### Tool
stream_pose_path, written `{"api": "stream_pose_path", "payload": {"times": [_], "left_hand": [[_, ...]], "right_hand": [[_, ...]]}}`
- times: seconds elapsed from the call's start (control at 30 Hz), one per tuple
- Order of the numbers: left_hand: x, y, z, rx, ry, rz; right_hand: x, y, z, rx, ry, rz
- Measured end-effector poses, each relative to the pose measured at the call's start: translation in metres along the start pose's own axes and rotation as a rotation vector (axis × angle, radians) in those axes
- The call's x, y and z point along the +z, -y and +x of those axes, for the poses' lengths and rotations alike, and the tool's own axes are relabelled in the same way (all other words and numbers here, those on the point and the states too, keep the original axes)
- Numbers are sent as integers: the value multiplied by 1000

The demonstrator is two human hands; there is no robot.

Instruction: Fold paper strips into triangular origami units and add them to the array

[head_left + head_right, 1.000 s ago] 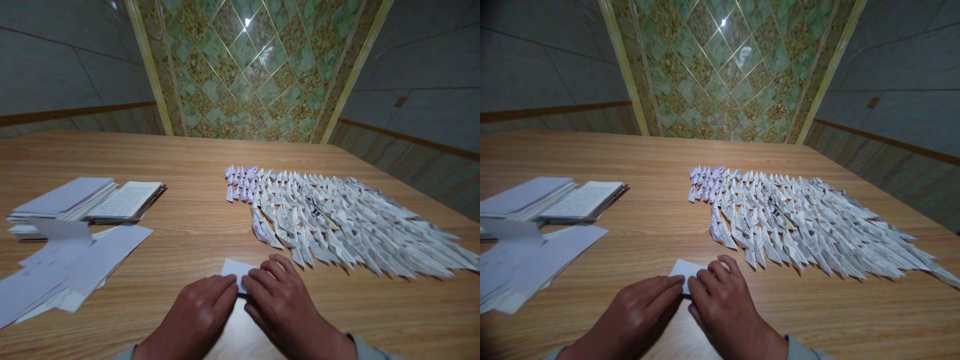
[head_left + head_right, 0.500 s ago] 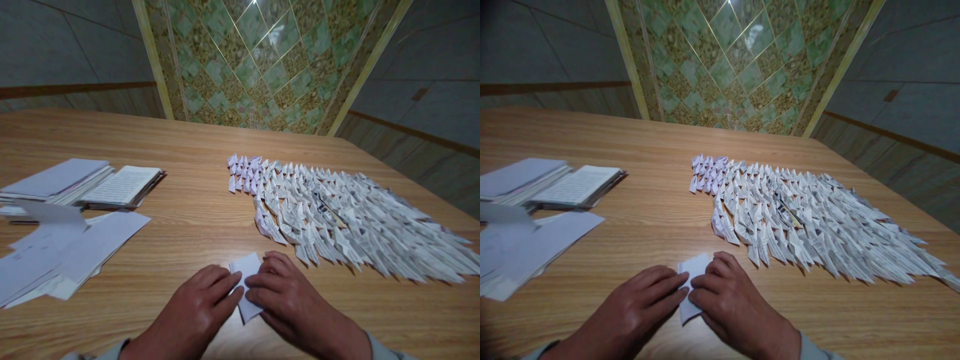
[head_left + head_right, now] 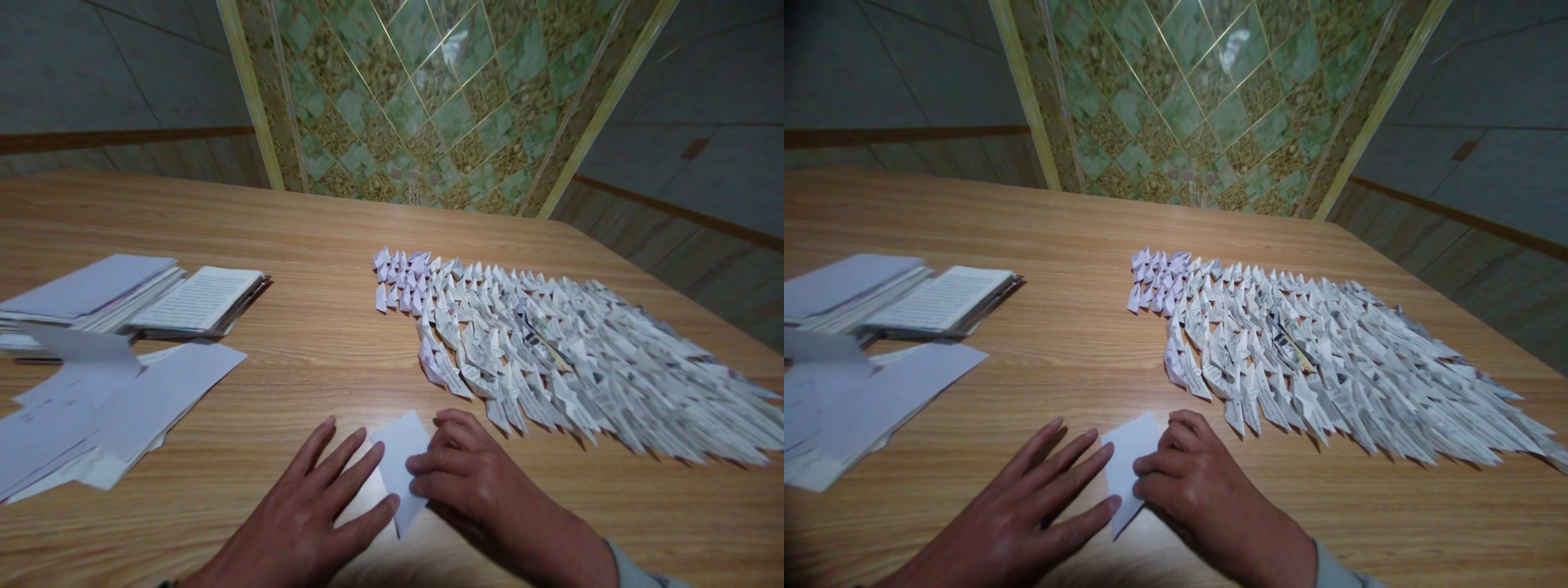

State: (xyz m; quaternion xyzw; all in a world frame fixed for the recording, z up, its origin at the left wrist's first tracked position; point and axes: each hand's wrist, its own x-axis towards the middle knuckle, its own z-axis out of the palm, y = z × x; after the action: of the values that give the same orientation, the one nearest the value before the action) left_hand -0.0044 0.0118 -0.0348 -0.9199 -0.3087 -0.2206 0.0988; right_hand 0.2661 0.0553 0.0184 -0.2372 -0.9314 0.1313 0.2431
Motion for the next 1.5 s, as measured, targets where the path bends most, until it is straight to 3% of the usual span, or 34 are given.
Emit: {"api": "stream_pose_path", "payload": {"times": [0.2,0.37,0.57,0.77,1.0,1.27,1.5], "left_hand": [[6,-11,6,-10,-142,-133],[5,-11,8,-3,-86,-157],[5,-9,6,11,-80,-155],[3,-10,6,-14,-37,-178],[-8,-11,13,-78,-151,-200],[3,-13,6,29,93,-104],[10,-11,-1,29,85,-83]], "right_hand": [[-2,-5,-2,215,-23,180],[7,-5,4,334,-108,240],[15,-3,12,397,-92,143],[18,-6,12,410,-84,54],[17,-7,11,382,-96,38],[19,-6,11,397,-93,15],[19,-5,12,375,-100,-36]]}}
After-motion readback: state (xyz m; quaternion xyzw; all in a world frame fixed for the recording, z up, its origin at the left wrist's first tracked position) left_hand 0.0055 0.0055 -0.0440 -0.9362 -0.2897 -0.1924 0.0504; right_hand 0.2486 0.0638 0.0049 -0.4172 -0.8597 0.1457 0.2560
